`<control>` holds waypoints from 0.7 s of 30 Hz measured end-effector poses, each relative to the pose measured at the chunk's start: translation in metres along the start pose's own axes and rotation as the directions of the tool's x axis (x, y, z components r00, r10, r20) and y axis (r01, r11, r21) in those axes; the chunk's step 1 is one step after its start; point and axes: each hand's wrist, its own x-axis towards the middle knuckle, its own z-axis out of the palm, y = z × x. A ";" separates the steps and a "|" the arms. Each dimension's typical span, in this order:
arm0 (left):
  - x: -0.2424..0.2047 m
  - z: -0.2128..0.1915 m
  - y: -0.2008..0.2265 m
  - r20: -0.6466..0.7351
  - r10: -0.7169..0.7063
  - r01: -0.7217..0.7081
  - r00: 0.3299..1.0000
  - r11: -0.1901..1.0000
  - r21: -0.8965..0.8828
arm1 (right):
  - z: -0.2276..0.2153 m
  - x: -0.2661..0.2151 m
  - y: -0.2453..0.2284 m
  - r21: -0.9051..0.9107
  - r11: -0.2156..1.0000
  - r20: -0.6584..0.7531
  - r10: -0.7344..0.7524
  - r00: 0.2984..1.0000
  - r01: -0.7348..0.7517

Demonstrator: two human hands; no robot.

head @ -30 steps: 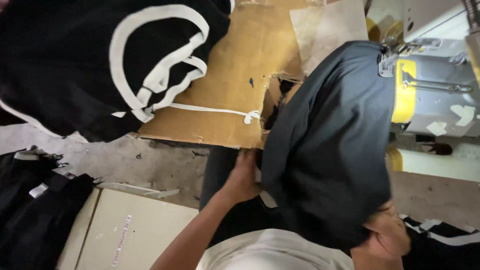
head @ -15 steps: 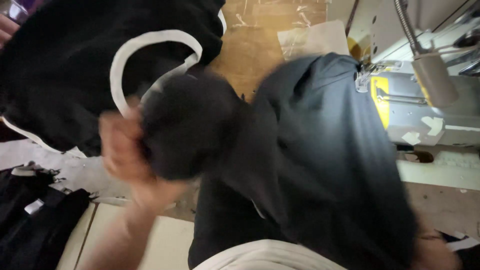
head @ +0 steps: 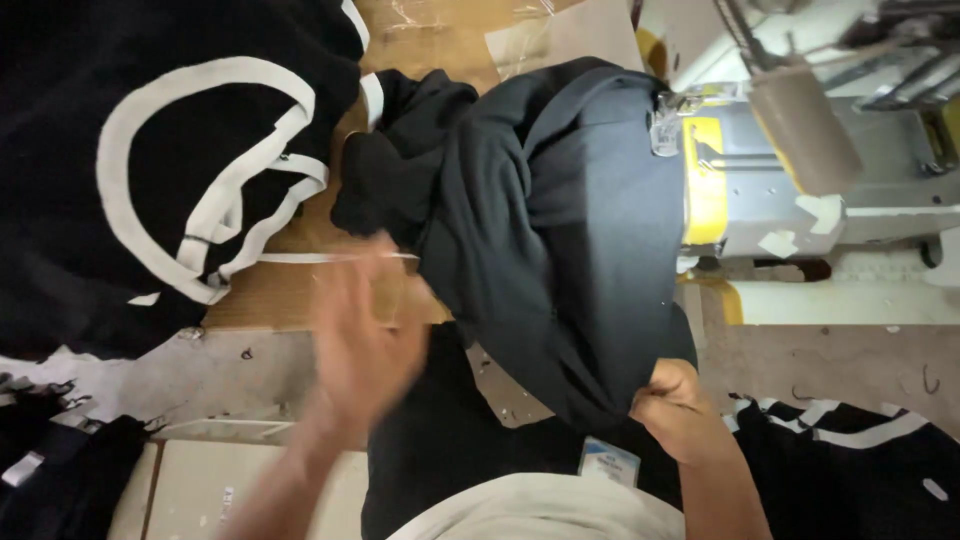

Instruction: Trimming excess threads and fabric from black garments using thread snips at a sewing workstation

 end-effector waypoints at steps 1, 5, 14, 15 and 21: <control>-0.018 0.009 0.006 0.114 -0.192 0.210 0.975 0.964 -0.166 | 0.002 0.000 -0.003 0.022 1.000 -0.010 -0.021 1.000 0.022; -0.054 0.042 0.022 0.340 -0.427 0.541 0.838 0.737 -0.406 | 0.003 -0.005 -0.009 0.031 0.998 -0.054 0.056 0.997 -0.054; -0.004 0.072 0.069 0.523 -0.130 0.145 0.842 0.989 0.012 | 0.046 -0.002 -0.040 0.033 0.995 0.041 -0.099 0.994 0.098; -0.003 0.076 0.066 0.520 -0.128 0.144 0.845 0.990 0.011 | 0.047 -0.001 -0.043 0.030 0.994 0.043 -0.103 0.994 0.101; -0.016 0.071 0.041 0.479 -0.172 0.239 0.861 0.968 -0.082 | 0.028 -0.011 -0.036 0.007 0.991 0.010 -0.136 0.991 0.136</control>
